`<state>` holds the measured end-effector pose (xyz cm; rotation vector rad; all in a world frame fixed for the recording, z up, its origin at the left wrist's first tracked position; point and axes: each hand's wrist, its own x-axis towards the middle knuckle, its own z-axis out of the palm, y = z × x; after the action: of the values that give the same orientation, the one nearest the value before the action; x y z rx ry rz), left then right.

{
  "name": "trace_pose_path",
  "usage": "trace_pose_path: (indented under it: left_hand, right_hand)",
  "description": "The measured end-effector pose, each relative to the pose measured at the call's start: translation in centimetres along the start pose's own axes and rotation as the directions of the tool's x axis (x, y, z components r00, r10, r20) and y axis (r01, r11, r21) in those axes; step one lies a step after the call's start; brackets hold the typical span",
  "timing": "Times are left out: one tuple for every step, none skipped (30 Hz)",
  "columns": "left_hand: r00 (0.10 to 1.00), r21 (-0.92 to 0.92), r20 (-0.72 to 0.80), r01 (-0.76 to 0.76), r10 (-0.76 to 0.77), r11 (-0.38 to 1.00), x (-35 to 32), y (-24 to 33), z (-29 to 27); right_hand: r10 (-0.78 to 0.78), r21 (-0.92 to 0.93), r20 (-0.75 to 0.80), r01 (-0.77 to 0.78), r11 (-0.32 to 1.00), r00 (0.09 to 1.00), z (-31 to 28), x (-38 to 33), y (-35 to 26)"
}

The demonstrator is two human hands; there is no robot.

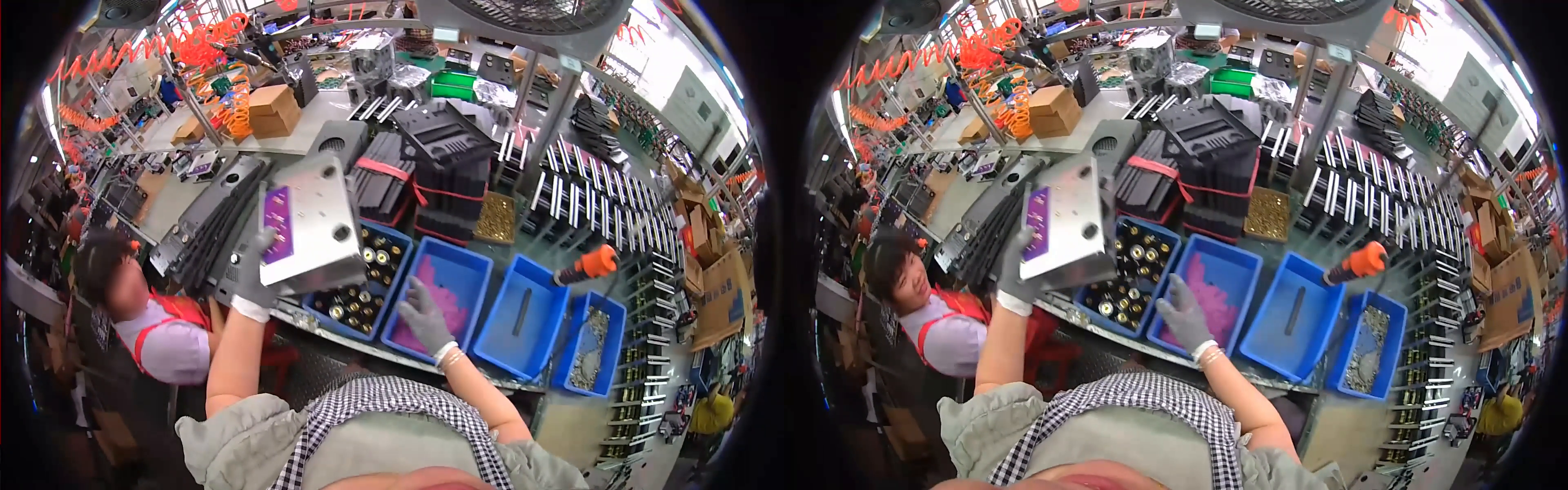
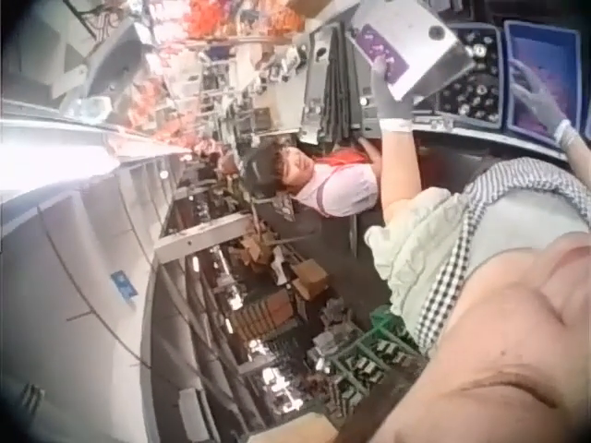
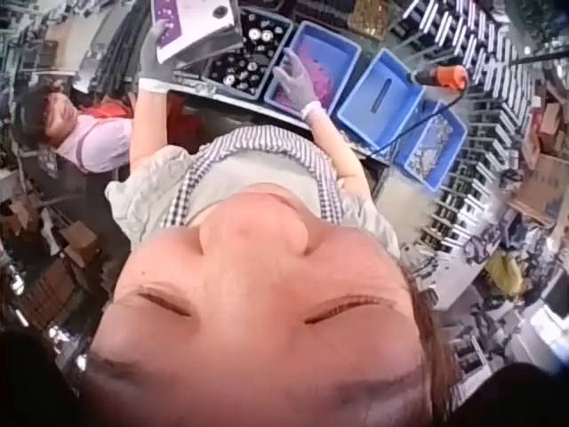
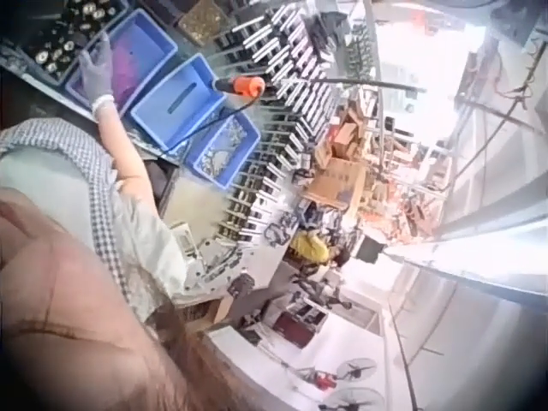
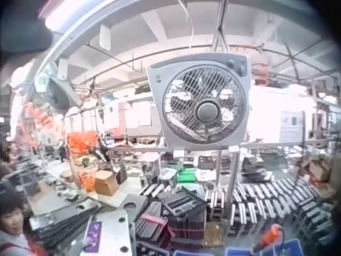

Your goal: Assembling electronic components by attaching panels to a housing base using a power screwdriver.

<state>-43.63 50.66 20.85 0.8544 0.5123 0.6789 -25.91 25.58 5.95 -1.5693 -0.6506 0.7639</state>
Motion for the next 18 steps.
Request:
trace_pose_path:
  left_hand:
    - [0.998,0.007,0.028,-0.063,0.063,0.998,2.5,2.2,-1.7]
    - [0.995,0.098,-0.073,-0.056,0.064,0.994,5.4,4.7,-3.6]
    - [0.995,0.092,-0.075,-0.058,0.065,0.994,8.7,6.6,-5.5]
    - [0.995,0.118,-0.070,-0.069,0.077,0.991,12.2,8.4,-7.5]
    - [0.995,0.131,-0.018,-0.096,0.099,0.987,15.6,9.8,-9.8]
    - [0.990,0.188,-0.131,-0.032,0.057,0.982,19.5,11.1,-11.9]
    - [0.996,0.189,-0.077,-0.028,0.043,0.982,23.0,12.1,-14.3]
    - [0.986,0.277,-0.145,-0.043,0.086,0.960,27.0,12.6,-16.2]
    - [0.981,0.342,-0.149,-0.066,0.124,0.937,31.1,13.1,-18.0]
    - [0.969,0.435,-0.157,-0.104,0.189,0.894,34.8,13.4,-19.7]
    - [0.957,0.504,-0.188,-0.097,0.219,0.858,38.3,13.4,-21.2]
    - [0.939,0.633,-0.195,-0.098,0.282,0.768,41.9,13.6,-22.4]
    - [0.929,0.633,-0.131,-0.190,0.346,0.750,45.0,13.2,-23.3]
    - [0.918,0.759,-0.146,-0.136,0.369,0.637,48.1,13.0,-23.9]
    - [0.914,0.829,-0.153,-0.089,0.376,0.553,50.8,12.8,-24.3]
    - [0.902,0.871,-0.164,-0.058,0.400,0.489,53.4,12.5,-24.2]
    - [0.897,0.888,-0.160,-0.052,0.413,0.457,56.2,12.1,-23.4]
    - [0.881,0.929,-0.157,-0.022,0.447,0.369,58.4,11.5,-22.6]
  right_hand:
    - [-0.182,-0.141,0.011,0.182,0.973,0.983,2.3,2.2,0.1]
    - [-0.259,-0.246,0.053,0.264,0.933,0.964,4.4,4.1,0.2]
    - [-0.359,-0.354,0.095,0.369,0.859,0.928,6.4,6.9,0.1]
    - [-0.364,-0.519,0.112,0.366,0.772,0.925,8.6,9.5,0.0]
    - [-0.418,-0.655,0.124,0.391,0.646,0.900,10.7,11.8,-0.1]
    - [-0.355,-0.754,0.164,0.349,0.556,0.920,12.3,13.7,0.0]
    - [-0.372,-0.814,0.191,0.358,0.457,0.908,13.9,15.6,0.1]
    - [-0.337,-0.842,0.226,0.357,0.405,0.914,14.9,17.2,0.1]
    - [-0.326,-0.868,0.247,0.358,0.345,0.913,15.8,18.5,0.2]
    - [-0.250,-0.892,0.258,0.329,0.309,0.933,16.4,19.4,0.3]
    - [-0.202,-0.912,0.262,0.310,0.268,0.944,16.7,20.0,0.4]
    - [-0.243,-0.908,0.264,0.325,0.263,0.933,16.7,20.3,0.6]
    - [-0.206,-0.920,0.273,0.318,0.231,0.940,16.6,20.4,0.9]
    - [-0.178,-0.924,0.272,0.308,0.225,0.946,16.6,20.5,1.1]
    - [-0.175,-0.924,0.268,0.304,0.231,0.947,16.5,20.4,1.4]
    - [-0.154,-0.919,0.271,0.303,0.252,0.950,16.5,20.4,1.5]
    - [-0.165,-0.917,0.264,0.300,0.263,0.950,16.6,20.5,1.7]
    - [-0.153,-0.918,0.262,0.294,0.264,0.953,16.6,20.6,1.8]
